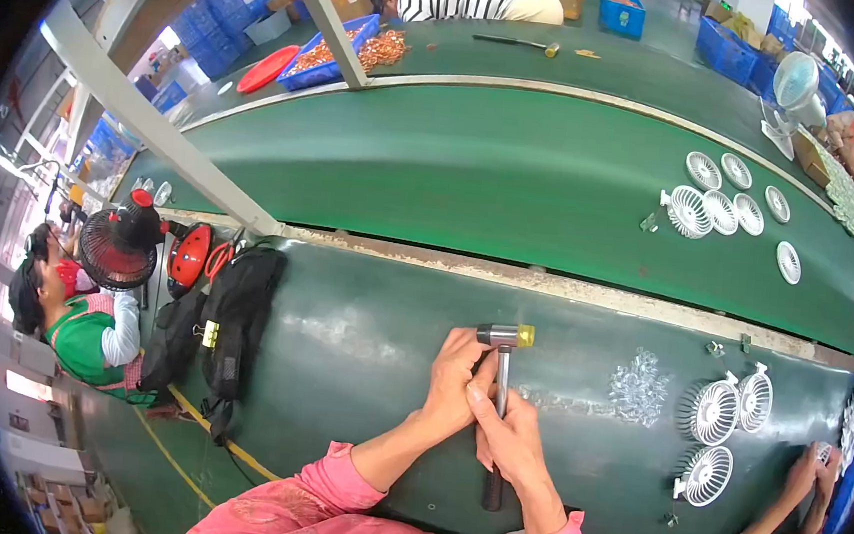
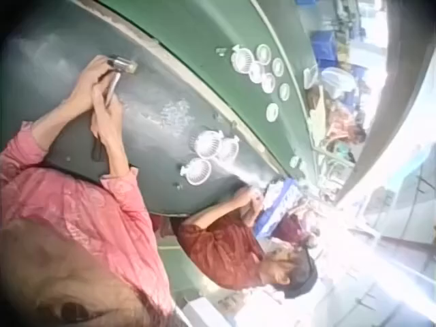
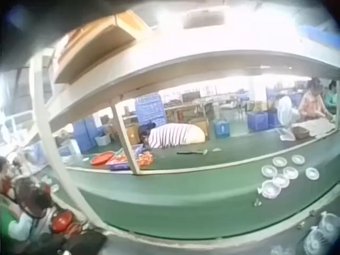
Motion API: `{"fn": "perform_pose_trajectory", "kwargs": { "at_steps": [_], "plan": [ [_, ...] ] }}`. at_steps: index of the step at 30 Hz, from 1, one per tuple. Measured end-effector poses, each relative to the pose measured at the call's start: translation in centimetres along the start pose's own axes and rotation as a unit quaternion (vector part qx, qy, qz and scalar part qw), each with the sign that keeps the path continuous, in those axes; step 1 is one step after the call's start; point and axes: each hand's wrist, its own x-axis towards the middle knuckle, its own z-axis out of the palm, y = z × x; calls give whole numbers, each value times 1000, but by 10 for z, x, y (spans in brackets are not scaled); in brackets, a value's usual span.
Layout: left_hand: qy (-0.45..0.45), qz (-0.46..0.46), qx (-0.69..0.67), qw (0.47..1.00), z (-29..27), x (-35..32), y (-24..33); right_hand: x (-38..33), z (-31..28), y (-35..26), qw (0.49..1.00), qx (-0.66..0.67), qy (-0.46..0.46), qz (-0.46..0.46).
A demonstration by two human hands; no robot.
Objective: The person assembles portable fan covers by fitting small circuit board components into plastic fan grilles, tapping them into place using a small mallet, and placing the assembled parts onto the conveyor belt.
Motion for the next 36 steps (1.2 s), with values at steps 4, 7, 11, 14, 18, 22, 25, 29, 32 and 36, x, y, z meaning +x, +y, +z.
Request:
{"fn": "perform_pose_trajectory", "kwargs": {
  "at_steps": [4,7,11,14,18,22,25,29,32,36],
  "plan": [
    [-3,4,0,1000,0,-1,-2,0,2,3,1000,-7,4,-4],
    [1,15,4,1000,0,-3,-7,-2,4,3,1000,-9,8,-6],
    [-13,-12,1,1000,0,-4,-6,-1,3,4,999,-33,15,-18],
    [-19,-10,6,1000,1,-3,-4,0,2,7,999,-40,21,-26],
    [-21,-9,15,1000,-1,-3,-3,1,4,6,998,-52,29,-35],
    [-19,-12,21,1000,1,-3,-2,0,5,6,999,-25,28,-25],
    [-6,-7,14,1000,2,-3,-2,0,5,6,999,-7,33,-14],
    [-1,1,9,1000,1,-2,0,-1,6,3,999,-14,24,-20],
    [-3,13,10,1000,0,-1,0,0,4,4,999,-24,19,-18],
    [-4,14,12,1000,2,-3,-1,0,4,5,999,-22,22,-16]
  ]
}}
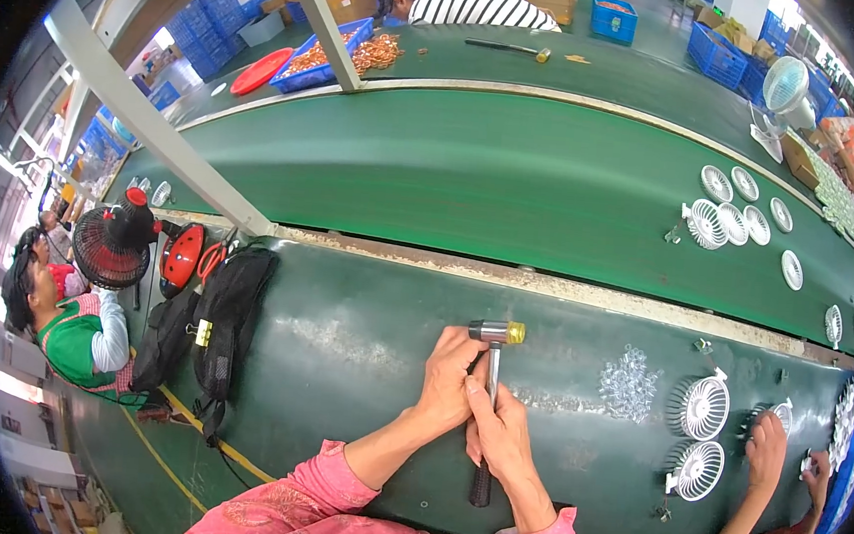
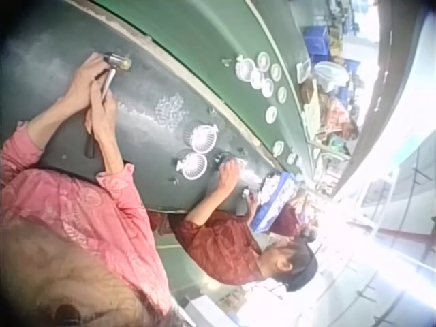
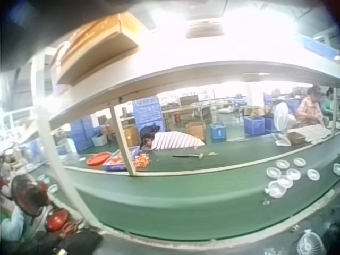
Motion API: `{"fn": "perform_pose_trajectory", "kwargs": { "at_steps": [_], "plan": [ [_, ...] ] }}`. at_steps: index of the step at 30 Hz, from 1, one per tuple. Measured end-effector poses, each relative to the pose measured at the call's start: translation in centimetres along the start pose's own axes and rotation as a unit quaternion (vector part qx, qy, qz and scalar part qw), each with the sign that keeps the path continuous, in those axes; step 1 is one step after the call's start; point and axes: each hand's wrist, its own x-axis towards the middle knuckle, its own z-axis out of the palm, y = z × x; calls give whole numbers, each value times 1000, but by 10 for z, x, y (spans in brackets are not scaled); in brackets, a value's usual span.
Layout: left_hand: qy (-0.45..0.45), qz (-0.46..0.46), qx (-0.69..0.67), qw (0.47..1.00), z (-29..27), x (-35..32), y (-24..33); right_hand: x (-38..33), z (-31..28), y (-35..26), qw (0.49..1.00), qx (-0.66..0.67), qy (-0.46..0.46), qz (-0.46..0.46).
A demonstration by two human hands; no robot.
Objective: The person assembles portable fan covers by fitting small circuit board components into plastic fan grilles, tapping them into place using a small mallet, and placing the assembled parts onto the conveyor belt.
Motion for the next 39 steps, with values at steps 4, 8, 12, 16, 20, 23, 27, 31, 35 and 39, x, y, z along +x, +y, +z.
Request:
{"fn": "perform_pose_trajectory", "kwargs": {
  "at_steps": [4,8,12,16,20,23,27,31,35,39],
  "plan": [
    [-4,0,5,1000,0,-1,-2,1,0,1,1000,-2,0,-3],
    [3,6,2,1000,0,0,0,0,2,2,999,-23,13,-22],
    [0,2,10,1000,0,0,-1,-3,9,-3,998,-28,39,-47],
    [15,0,4,1000,2,2,1,-4,12,-4,996,-23,57,-63],
    [11,-2,9,1000,2,0,-3,-4,10,-4,993,-75,44,-74],
    [16,-3,13,1000,3,-1,-4,-4,8,-4,995,-63,29,-66],
    [-2,-4,40,999,2,-2,-6,-4,7,-2,998,-28,28,-54],
    [-4,-10,42,999,2,-3,-6,-4,9,-4,997,-32,34,-55],
    [-4,-11,44,999,2,-3,-7,-3,9,-4,997,-34,38,-57],
    [-1,-6,40,999,2,-3,-7,-3,9,-4,996,-42,38,-62]
  ]
}}
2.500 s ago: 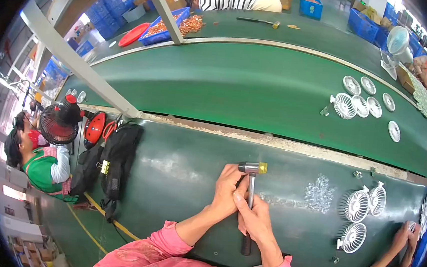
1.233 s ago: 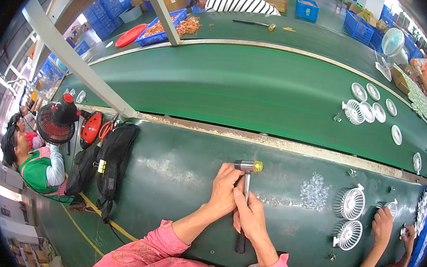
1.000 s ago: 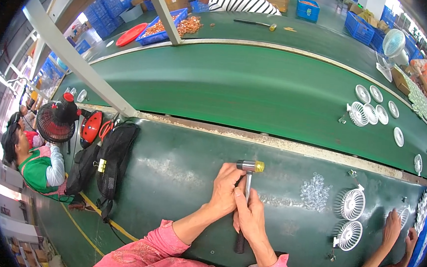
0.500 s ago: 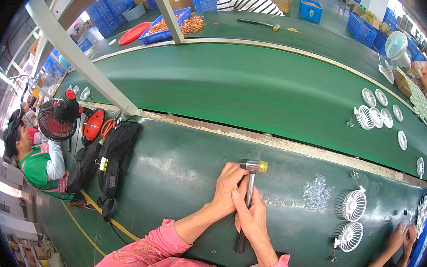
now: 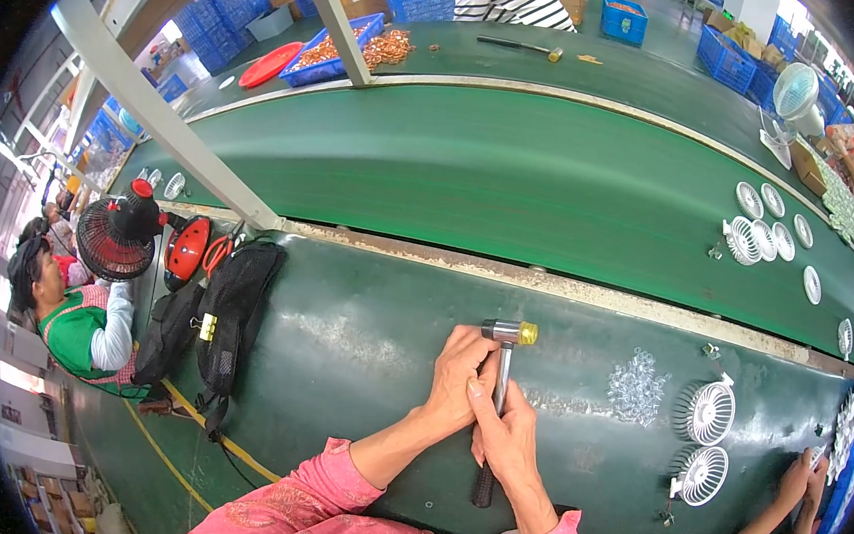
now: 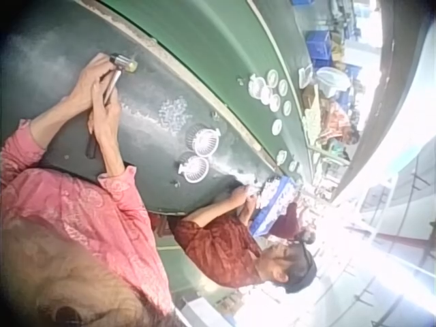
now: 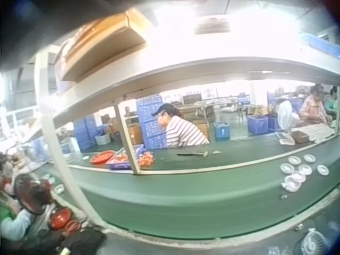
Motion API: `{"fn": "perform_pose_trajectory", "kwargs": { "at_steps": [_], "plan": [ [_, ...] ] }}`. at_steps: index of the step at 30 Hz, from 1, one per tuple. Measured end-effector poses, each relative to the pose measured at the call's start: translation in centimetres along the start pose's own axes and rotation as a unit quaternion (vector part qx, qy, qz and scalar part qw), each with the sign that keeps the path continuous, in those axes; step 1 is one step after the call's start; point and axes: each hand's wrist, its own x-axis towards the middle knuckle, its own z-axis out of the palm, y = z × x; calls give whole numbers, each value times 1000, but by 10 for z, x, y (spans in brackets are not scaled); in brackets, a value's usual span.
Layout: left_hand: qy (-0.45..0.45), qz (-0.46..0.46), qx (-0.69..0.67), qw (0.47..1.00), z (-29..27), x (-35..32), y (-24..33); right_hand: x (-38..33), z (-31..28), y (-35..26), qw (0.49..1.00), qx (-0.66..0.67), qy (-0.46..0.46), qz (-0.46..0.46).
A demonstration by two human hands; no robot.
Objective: The person assembles portable fan covers by fitting small circuit board components into plastic fan grilles, tapping them into place using a small mallet, and placing the assembled parts onto the conveyor belt.
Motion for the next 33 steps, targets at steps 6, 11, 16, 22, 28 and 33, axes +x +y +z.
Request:
{"fn": "perform_pose_trajectory", "kwargs": {
  "at_steps": [6,11,16,22,28,33],
  "plan": [
    [-6,2,-2,1000,0,0,-1,0,0,3,1000,-8,1,-2],
    [-2,9,-2,1000,0,0,0,-1,0,2,1000,-8,-1,3],
    [-5,18,-5,1000,-1,1,0,-1,0,2,1000,-12,-5,-3],
    [-1,18,-15,1000,-4,3,5,0,2,2,1000,-10,-2,2],
    [13,23,-37,999,-2,3,6,-1,2,1,1000,-6,-6,3],
    [12,22,-36,999,-3,3,7,-1,2,0,1000,-8,-8,0]
  ]
}}
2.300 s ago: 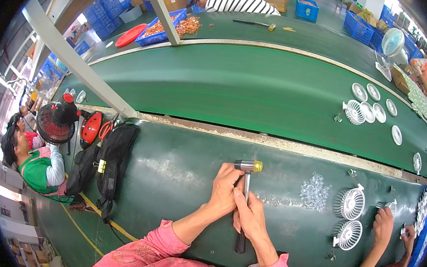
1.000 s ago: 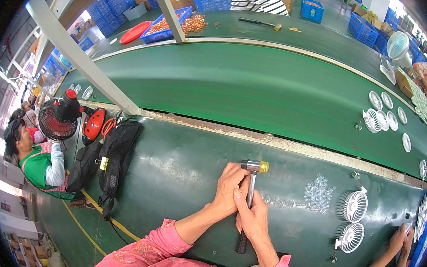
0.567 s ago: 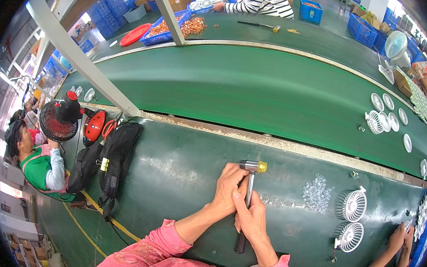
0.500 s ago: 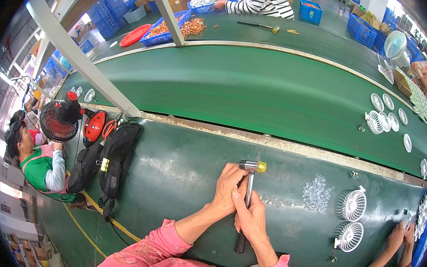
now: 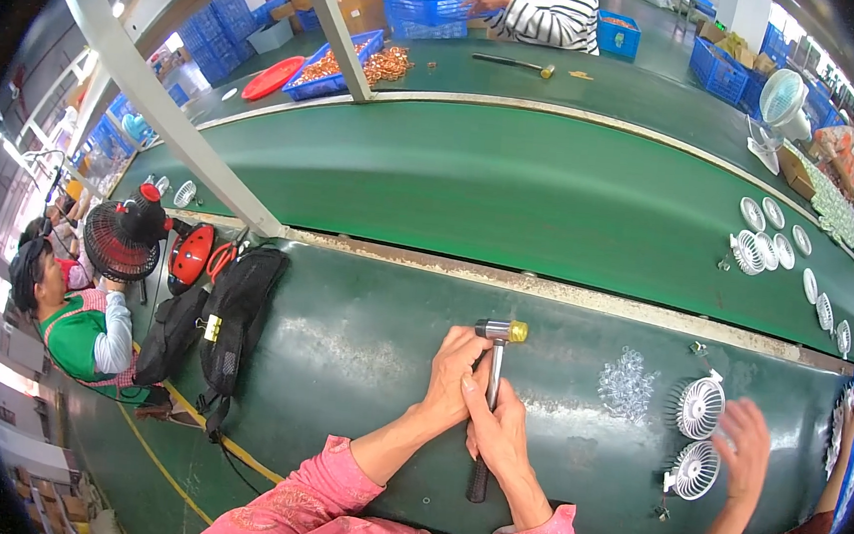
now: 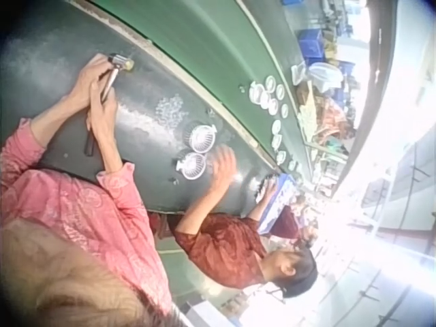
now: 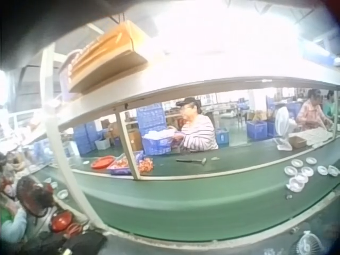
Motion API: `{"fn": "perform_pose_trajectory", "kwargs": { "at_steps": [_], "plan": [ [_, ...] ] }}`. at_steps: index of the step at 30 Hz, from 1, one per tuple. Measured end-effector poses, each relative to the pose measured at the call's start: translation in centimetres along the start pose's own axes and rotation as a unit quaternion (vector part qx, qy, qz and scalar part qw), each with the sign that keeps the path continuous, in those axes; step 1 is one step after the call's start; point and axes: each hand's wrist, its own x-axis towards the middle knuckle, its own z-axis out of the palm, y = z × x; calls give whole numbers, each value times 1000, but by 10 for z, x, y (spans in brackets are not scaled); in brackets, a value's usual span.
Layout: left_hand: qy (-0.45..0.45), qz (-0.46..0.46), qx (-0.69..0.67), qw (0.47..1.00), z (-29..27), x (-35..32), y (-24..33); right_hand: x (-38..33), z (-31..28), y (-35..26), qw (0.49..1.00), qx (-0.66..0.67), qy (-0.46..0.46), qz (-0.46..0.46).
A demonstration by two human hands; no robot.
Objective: The person assembles portable fan covers by fitting small circuit board components into plastic fan grilles, tapping them into place using a small mallet, and placing the assembled parts onto the conveyor belt.
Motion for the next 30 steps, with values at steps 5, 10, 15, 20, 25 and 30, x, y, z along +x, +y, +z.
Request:
{"fn": "perform_pose_trajectory", "kwargs": {
  "at_steps": [5,10,15,20,25,30],
  "plan": [
    [-2,2,2,1000,1,-2,-3,0,-1,3,1000,5,-1,0],
    [1,-4,-7,1000,1,-3,-3,1,-2,5,1000,5,-3,7],
    [-10,-12,3,1000,1,-2,-1,1,-3,5,1000,7,-1,10],
    [-1,-6,30,1000,2,-3,-5,1,-2,7,1000,0,0,11],
    [-9,-15,30,999,3,-2,-4,0,-3,6,1000,3,-2,5],
    [-13,-20,29,999,2,-2,-5,0,-2,5,1000,-7,2,3]
  ]
}}
